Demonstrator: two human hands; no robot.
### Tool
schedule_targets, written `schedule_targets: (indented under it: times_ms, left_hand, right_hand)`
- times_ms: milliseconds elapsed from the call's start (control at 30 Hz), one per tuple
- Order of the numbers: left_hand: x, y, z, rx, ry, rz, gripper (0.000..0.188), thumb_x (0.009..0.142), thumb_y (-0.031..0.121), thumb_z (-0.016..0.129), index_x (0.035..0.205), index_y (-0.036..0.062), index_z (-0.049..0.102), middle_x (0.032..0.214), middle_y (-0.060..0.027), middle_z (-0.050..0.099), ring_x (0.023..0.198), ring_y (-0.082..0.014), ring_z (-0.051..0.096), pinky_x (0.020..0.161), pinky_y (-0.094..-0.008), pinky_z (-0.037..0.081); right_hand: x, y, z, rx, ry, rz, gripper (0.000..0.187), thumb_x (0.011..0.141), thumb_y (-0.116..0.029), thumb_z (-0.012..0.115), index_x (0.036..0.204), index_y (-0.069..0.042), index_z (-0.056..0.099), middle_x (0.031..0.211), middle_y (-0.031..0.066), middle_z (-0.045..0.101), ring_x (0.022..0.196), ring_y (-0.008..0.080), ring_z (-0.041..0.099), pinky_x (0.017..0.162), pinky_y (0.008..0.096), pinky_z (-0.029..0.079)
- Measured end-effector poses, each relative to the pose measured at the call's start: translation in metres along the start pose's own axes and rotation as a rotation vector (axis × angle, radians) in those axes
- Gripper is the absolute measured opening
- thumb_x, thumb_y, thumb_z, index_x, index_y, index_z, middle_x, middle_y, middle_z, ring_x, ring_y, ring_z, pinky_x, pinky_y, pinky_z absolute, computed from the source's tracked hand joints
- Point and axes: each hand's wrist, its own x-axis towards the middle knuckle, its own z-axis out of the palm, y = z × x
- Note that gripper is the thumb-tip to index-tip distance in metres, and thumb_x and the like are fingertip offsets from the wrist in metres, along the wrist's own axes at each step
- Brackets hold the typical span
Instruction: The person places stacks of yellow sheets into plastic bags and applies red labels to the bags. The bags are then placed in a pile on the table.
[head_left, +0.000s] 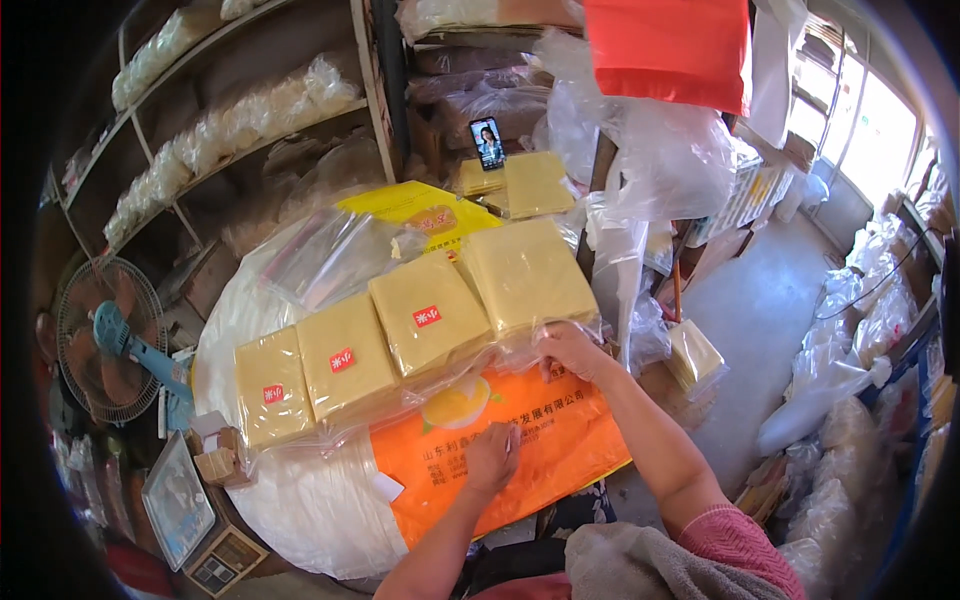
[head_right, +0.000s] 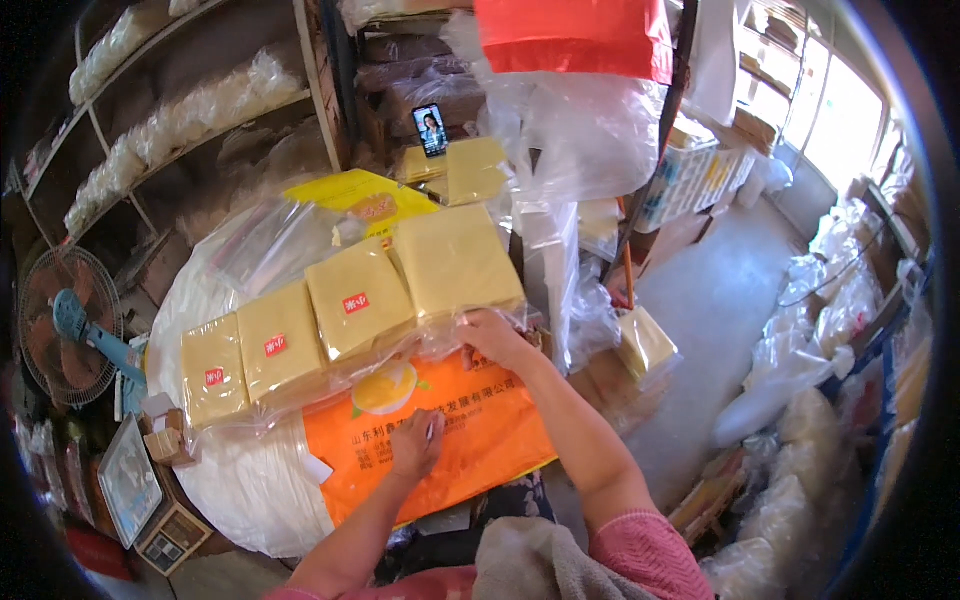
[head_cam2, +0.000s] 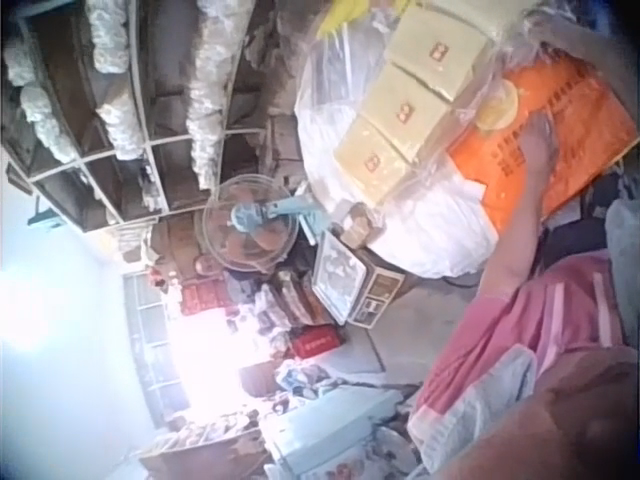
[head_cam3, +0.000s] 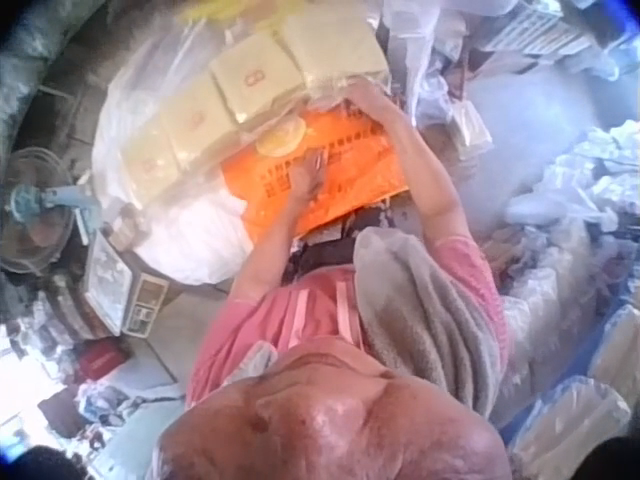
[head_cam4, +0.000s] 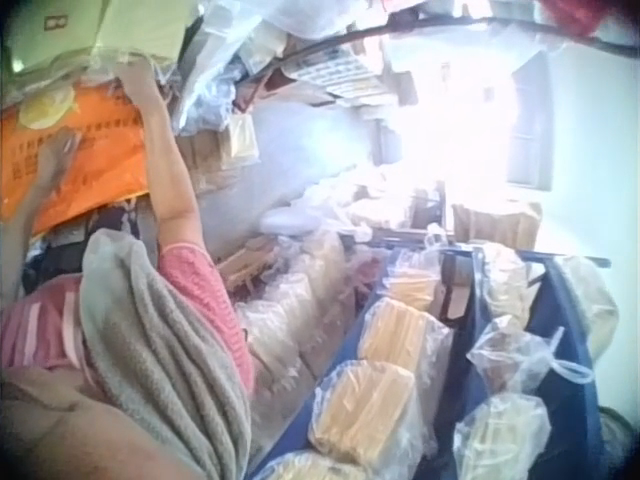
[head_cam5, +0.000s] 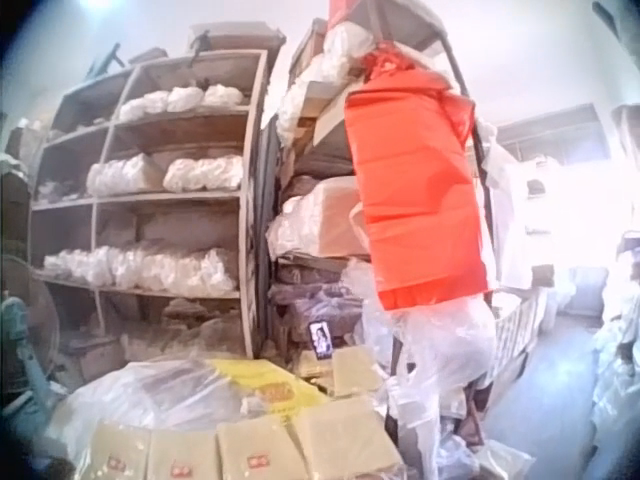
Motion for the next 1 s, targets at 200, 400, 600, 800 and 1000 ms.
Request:
schedule_targets:
  times_ms: [200,400,600,800,1000]
  left_hand:
    - [-0.002,0.0,0.022,0.081,-0.065,0.0,0.004,0.082,0.009,0.061,0.08,0.0068,0.058,0.07,-0.0134,0.056,0.06,-0.0335,0.056,0.053,-0.042,0.044]
    - [0.003,-0.002,0.018,0.111,-0.139,-0.177,0.009,0.086,0.01,0.056,0.078,0.0059,0.056,0.059,-0.0114,0.048,0.054,-0.0296,0.051,0.052,-0.0393,0.039]
    - [0.002,0.006,0.035,0.139,-0.11,0.001,0.012,0.089,0.007,0.05,0.083,-0.001,0.057,0.071,-0.0136,0.053,0.065,-0.0284,0.052,0.058,-0.0363,0.04]
    - [-0.001,0.007,0.04,0.179,-0.165,-0.173,0.009,0.087,0.003,0.051,0.082,-0.0018,0.056,0.077,-0.0159,0.057,0.069,-0.0309,0.054,0.059,-0.0365,0.041]
    - [-0.001,0.01,0.038,0.351,-0.152,-0.199,0.016,0.093,0.011,0.046,0.083,-0.0006,0.053,0.072,-0.0106,0.048,0.066,-0.0245,0.047,0.059,-0.0338,0.037]
  right_hand:
    - [-0.007,0.016,-0.026,-0.139,-0.075,-0.081,0.025,0.09,-0.023,0.058,0.085,0.001,0.06,0.072,0.0061,0.06,0.06,0.0134,0.063,0.052,0.025,0.047]
    - [-0.095,0.078,-0.096,0.191,-0.05,-0.155,0.031,0.092,-0.034,0.057,0.088,-0.003,0.062,0.07,0.0036,0.064,0.065,0.0107,0.063,0.06,0.0255,0.047]
    - [-0.17,0.306,-0.273,0.552,0.927,0.409,0.026,0.088,-0.033,0.061,0.089,-0.007,0.061,0.076,0.0044,0.062,0.064,0.0165,0.062,0.058,0.0288,0.05]
    - [-0.201,0.461,-0.402,0.357,1.374,0.646,0.047,0.083,-0.049,0.064,0.099,-0.005,0.061,0.081,0.0046,0.06,0.073,0.0192,0.058,0.057,0.0344,0.045]
    - [-0.141,0.479,-0.44,0.421,1.359,0.682,0.057,0.08,-0.06,0.06,0.1,-0.007,0.066,0.082,0.0079,0.063,0.077,0.0282,0.06,0.068,0.0443,0.047]
